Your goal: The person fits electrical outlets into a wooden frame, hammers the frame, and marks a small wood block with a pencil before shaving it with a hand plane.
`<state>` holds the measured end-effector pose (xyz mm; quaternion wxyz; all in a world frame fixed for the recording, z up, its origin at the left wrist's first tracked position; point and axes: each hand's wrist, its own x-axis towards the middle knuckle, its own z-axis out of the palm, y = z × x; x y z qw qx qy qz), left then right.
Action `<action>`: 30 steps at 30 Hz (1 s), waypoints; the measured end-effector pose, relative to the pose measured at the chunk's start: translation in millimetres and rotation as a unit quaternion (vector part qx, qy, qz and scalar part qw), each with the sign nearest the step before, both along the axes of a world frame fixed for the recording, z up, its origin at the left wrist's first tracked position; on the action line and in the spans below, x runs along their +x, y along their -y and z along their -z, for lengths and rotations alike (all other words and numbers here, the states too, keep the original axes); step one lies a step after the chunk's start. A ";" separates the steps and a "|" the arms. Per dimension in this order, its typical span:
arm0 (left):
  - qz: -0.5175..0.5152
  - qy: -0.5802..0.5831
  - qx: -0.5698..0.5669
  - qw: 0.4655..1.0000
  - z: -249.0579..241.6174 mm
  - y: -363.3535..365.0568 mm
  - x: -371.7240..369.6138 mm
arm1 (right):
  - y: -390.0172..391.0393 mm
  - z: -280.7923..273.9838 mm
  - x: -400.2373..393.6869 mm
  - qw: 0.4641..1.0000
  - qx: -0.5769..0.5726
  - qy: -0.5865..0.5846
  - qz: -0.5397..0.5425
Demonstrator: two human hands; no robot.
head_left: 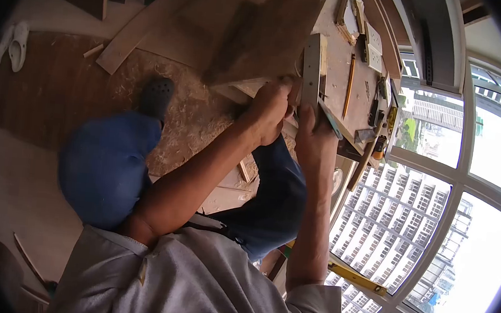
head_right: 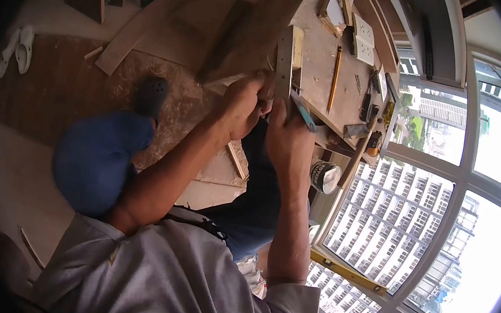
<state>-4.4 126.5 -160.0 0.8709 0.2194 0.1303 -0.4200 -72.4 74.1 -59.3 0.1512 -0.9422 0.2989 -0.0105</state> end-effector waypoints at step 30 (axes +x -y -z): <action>-0.010 -0.031 -0.032 0.999 11.3 6.6 20.3 | 3.1 2.2 -4.8 0.983 -0.063 0.093 -0.147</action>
